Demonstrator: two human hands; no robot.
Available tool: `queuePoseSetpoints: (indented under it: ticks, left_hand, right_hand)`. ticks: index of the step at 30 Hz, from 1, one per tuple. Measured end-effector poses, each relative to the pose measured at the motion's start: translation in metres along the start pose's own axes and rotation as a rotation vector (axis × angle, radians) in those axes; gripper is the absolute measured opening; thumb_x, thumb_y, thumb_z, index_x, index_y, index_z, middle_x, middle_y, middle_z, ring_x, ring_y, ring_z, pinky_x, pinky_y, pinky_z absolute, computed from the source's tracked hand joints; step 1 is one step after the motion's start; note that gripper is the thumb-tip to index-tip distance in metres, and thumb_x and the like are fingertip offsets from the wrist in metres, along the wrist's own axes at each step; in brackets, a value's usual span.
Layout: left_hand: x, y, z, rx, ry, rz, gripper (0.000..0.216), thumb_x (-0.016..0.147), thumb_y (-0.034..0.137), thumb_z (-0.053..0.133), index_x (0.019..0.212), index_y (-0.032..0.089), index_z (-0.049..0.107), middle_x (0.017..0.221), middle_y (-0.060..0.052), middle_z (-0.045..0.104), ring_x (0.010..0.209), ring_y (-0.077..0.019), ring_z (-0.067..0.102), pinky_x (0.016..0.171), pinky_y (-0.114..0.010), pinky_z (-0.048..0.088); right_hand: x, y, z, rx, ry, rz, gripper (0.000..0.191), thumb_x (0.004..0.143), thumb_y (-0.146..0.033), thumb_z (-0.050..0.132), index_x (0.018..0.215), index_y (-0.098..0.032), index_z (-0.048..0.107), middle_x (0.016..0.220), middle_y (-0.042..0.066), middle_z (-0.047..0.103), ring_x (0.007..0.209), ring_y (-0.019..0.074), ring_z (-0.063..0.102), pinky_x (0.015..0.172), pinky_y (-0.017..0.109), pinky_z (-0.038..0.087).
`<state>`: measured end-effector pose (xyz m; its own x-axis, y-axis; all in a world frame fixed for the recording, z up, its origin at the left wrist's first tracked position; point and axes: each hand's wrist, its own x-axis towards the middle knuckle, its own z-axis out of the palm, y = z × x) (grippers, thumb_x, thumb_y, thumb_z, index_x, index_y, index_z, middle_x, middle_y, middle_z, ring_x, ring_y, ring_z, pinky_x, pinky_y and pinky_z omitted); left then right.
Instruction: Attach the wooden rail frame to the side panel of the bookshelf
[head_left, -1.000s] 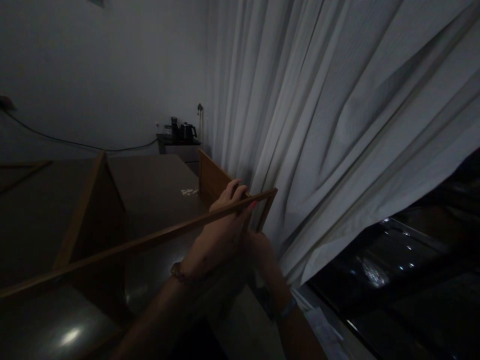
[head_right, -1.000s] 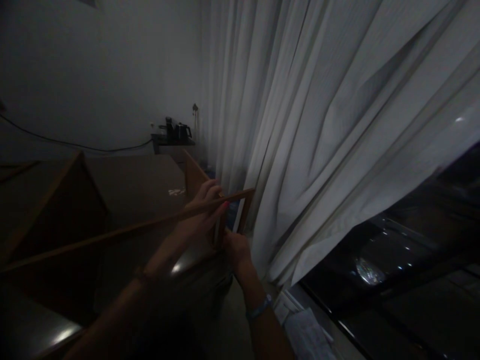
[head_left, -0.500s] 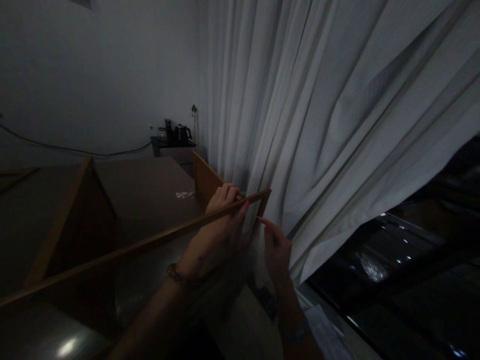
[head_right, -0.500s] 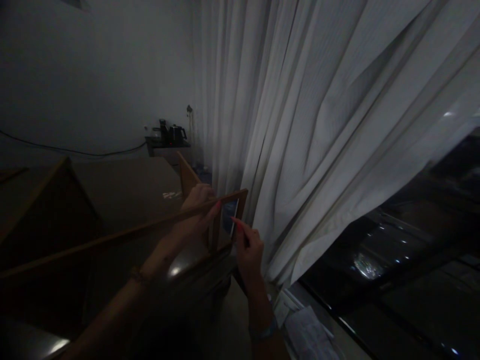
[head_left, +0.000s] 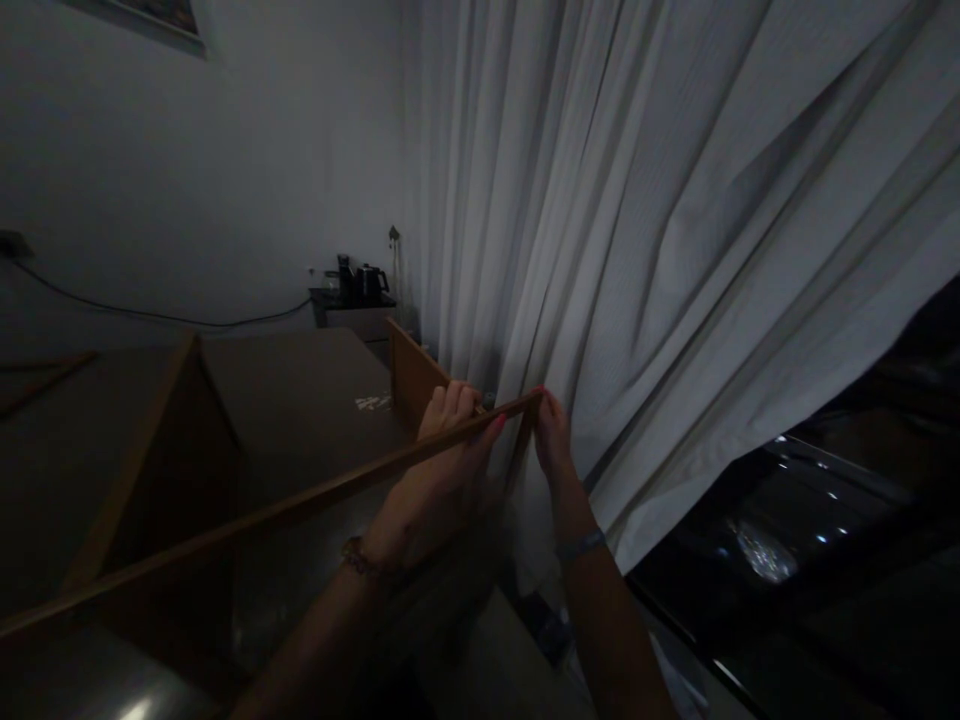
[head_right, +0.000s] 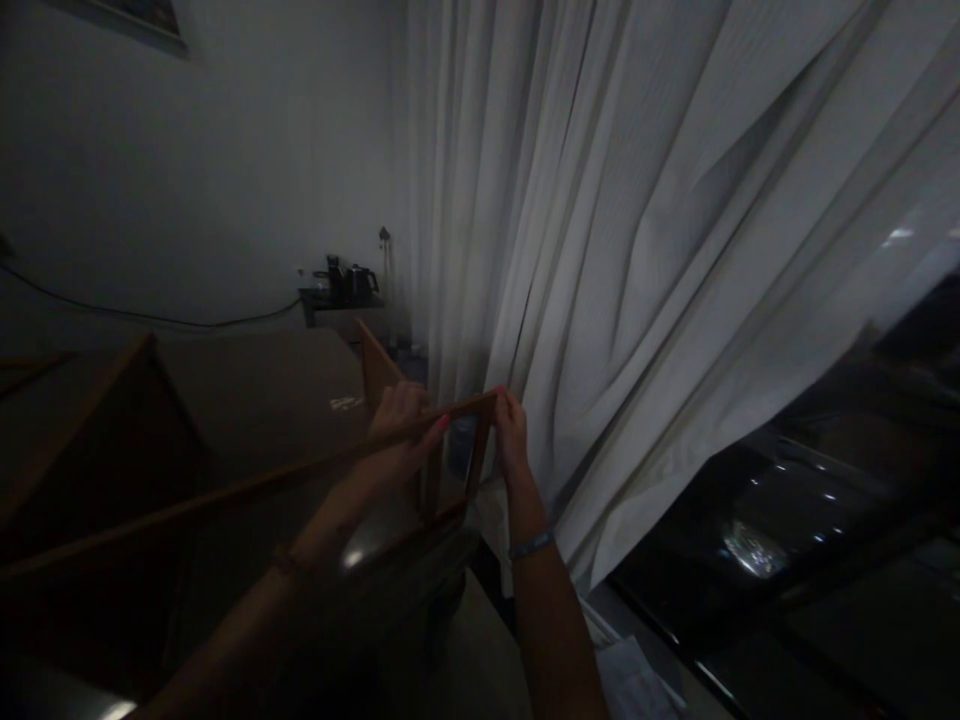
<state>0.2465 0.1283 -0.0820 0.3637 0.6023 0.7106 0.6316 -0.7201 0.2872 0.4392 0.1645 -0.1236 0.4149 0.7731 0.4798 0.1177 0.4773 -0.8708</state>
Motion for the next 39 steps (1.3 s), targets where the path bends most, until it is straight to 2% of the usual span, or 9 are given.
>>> queuePoseSetpoints:
  ticks: [3,8,17,24,28,33,36,39]
  left_hand:
    - [-0.001,-0.002,0.0,0.014,0.012,0.017,0.026,0.093,0.043,0.039,0.097,0.021,0.051,0.1,-0.007,0.054,0.097,-0.0233,0.05,0.091,-0.043,0.043]
    - [0.003,0.0,0.003,0.034,0.019,-0.014,0.034,0.092,0.048,0.038,0.098,0.017,0.051,0.101,-0.01,0.054,0.095,-0.0247,0.048,0.086,-0.044,0.045]
    - [0.01,0.004,0.012,0.039,0.005,-0.009,0.029,0.09,0.045,0.045,0.098,0.018,0.049,0.1,-0.008,0.052,0.094,-0.0239,0.045,0.088,-0.043,0.043]
    - [0.009,0.008,0.013,-0.015,-0.021,0.0,0.024,0.092,0.042,0.041,0.09,0.02,0.049,0.091,-0.005,0.05,0.09,-0.0222,0.044,0.084,-0.041,0.043]
    - [0.008,0.005,0.015,-0.044,-0.01,-0.007,0.025,0.092,0.043,0.038,0.092,0.019,0.047,0.094,-0.006,0.051,0.091,-0.0221,0.043,0.086,-0.042,0.042]
    - [0.007,0.001,0.017,-0.075,0.0,-0.006,0.024,0.092,0.043,0.038,0.095,0.021,0.046,0.1,-0.007,0.05,0.093,-0.0225,0.04,0.087,-0.041,0.041]
    - [0.007,0.001,0.017,-0.065,-0.009,-0.001,0.02,0.092,0.039,0.039,0.094,0.02,0.045,0.101,-0.007,0.051,0.092,-0.0227,0.04,0.086,-0.042,0.04]
    - [0.007,0.001,0.017,-0.045,0.006,0.01,0.017,0.091,0.037,0.042,0.094,0.02,0.045,0.1,-0.008,0.051,0.092,-0.0227,0.04,0.084,-0.041,0.041]
  right_hand:
    - [-0.01,0.008,0.007,0.094,-0.054,0.064,0.039,0.076,-0.058,0.054,0.08,-0.02,0.055,0.067,-0.003,0.055,0.06,0.0114,0.05,0.059,0.023,0.045]
    - [-0.017,0.008,0.006,0.163,-0.079,0.118,0.031,0.076,-0.05,0.057,0.075,-0.02,0.054,0.063,-0.004,0.053,0.056,0.0102,0.047,0.054,0.022,0.043]
    - [-0.021,0.003,0.002,0.139,-0.059,0.125,0.039,0.077,-0.055,0.056,0.088,-0.017,0.061,0.068,-0.003,0.06,0.058,0.0105,0.052,0.055,0.021,0.042]
    - [-0.02,0.004,0.001,0.094,-0.024,0.1,0.043,0.078,-0.058,0.055,0.089,-0.017,0.063,0.073,-0.001,0.066,0.063,0.0137,0.057,0.058,0.023,0.046]
    - [-0.025,-0.005,0.001,0.029,0.034,0.042,0.043,0.082,-0.056,0.053,0.092,-0.016,0.066,0.082,0.003,0.07,0.074,0.0162,0.062,0.068,0.026,0.049]
    - [-0.044,-0.026,-0.001,-0.008,0.253,-0.02,0.042,0.086,-0.05,0.053,0.103,-0.016,0.07,0.099,0.007,0.072,0.091,0.0189,0.065,0.08,0.03,0.049]
    - [-0.06,-0.037,-0.004,-0.048,0.335,-0.073,0.035,0.084,-0.046,0.058,0.096,-0.017,0.073,0.094,0.006,0.073,0.087,0.0182,0.065,0.077,0.029,0.049]
    - [-0.075,-0.044,-0.005,-0.118,0.36,-0.102,0.03,0.083,-0.045,0.062,0.086,-0.018,0.073,0.08,0.004,0.071,0.071,0.015,0.061,0.064,0.025,0.046]
